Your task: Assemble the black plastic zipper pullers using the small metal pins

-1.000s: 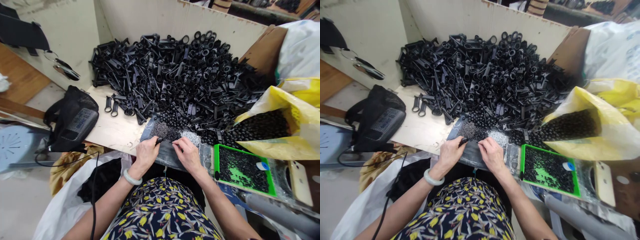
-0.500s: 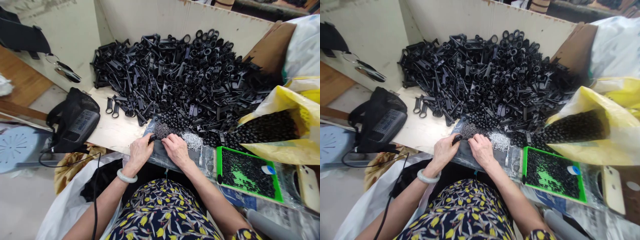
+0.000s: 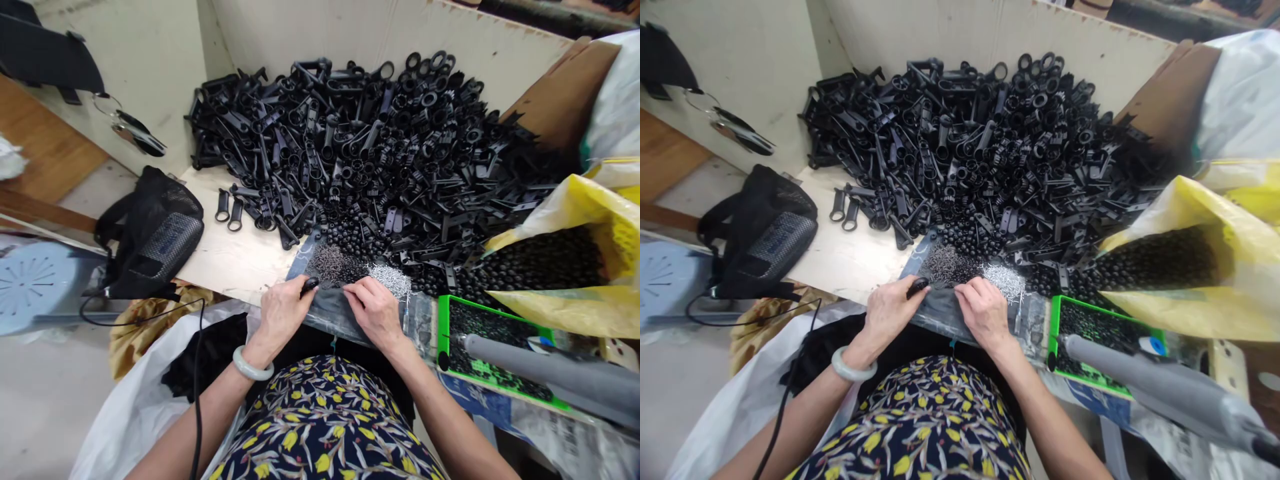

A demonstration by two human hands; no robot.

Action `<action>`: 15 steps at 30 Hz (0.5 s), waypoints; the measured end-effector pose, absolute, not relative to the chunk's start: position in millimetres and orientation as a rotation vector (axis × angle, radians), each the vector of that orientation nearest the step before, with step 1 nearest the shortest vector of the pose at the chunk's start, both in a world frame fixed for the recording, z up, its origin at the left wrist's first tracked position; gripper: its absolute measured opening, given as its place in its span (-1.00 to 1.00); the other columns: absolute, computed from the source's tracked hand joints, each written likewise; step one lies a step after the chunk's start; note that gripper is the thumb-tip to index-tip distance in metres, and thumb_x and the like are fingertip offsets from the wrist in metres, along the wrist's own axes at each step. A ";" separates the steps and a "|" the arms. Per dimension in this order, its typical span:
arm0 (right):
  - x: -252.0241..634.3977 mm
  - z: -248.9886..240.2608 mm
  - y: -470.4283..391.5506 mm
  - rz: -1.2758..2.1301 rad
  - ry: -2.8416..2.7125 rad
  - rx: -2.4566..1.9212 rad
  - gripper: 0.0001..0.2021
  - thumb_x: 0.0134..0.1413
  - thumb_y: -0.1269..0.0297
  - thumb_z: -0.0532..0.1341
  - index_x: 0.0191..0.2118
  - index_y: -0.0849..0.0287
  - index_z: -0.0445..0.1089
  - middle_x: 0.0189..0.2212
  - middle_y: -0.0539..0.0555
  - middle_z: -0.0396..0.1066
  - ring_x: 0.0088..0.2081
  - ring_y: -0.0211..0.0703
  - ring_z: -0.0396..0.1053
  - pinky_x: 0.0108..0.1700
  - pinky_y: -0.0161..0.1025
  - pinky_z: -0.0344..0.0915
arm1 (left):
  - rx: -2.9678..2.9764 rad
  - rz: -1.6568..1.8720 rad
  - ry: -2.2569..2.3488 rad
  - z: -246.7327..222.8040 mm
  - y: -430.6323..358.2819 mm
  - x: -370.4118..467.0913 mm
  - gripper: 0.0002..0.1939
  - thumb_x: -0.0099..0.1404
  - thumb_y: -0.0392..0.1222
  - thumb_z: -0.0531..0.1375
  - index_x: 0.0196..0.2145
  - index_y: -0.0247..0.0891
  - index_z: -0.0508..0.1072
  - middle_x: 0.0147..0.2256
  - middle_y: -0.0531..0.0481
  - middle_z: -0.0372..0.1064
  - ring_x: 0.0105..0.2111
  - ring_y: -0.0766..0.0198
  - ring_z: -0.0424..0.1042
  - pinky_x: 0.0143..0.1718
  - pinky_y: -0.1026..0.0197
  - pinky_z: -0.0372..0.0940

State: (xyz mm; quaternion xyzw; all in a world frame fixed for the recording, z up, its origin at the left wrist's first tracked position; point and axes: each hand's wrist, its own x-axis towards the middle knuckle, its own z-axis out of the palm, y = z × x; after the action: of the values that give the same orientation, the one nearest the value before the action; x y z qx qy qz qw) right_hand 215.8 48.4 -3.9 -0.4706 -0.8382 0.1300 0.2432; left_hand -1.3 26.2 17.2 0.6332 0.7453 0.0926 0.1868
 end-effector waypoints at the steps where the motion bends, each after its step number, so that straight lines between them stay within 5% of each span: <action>1: 216.2 -4.3 48.3 0.366 -2.283 -1.293 -0.77 0.46 0.26 0.13 -0.16 0.11 0.54 -0.30 0.10 0.49 -0.26 -0.13 0.41 -0.20 -0.18 0.28 | 1.801 0.233 2.106 16.0 26.8 0.0 -0.80 0.42 -0.02 0.21 -0.16 -0.13 0.59 -0.30 -0.10 0.62 -0.31 0.07 0.57 -0.36 0.20 0.13; 8: 215.1 -5.5 47.7 0.445 -2.273 -1.293 -0.78 0.47 0.25 0.12 -0.14 0.10 0.53 -0.28 0.11 0.50 -0.22 -0.11 0.41 -0.15 -0.16 0.28 | 1.819 0.264 2.087 11.7 23.2 -7.4 -0.78 0.46 -0.09 0.14 -0.17 -0.15 0.59 -0.32 -0.12 0.61 -0.33 0.07 0.56 -0.35 0.17 0.11; 15: 199.0 -8.5 61.7 0.229 -2.464 -1.213 -0.81 0.45 0.27 0.15 -0.10 0.11 0.53 -0.26 0.09 0.50 -0.23 -0.11 0.35 -0.19 -0.15 0.20 | 1.437 0.661 1.920 15.6 12.3 -10.4 -0.75 0.38 -0.05 0.20 -0.37 -0.22 0.54 -0.49 0.04 0.46 -0.45 0.24 0.40 -0.37 0.24 0.14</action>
State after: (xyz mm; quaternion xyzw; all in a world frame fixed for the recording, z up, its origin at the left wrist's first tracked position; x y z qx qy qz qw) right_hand 199.0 61.7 -8.5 -0.4320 -0.8775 0.0815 0.1915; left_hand -10.4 12.3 15.6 0.5469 0.7310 0.2516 0.3213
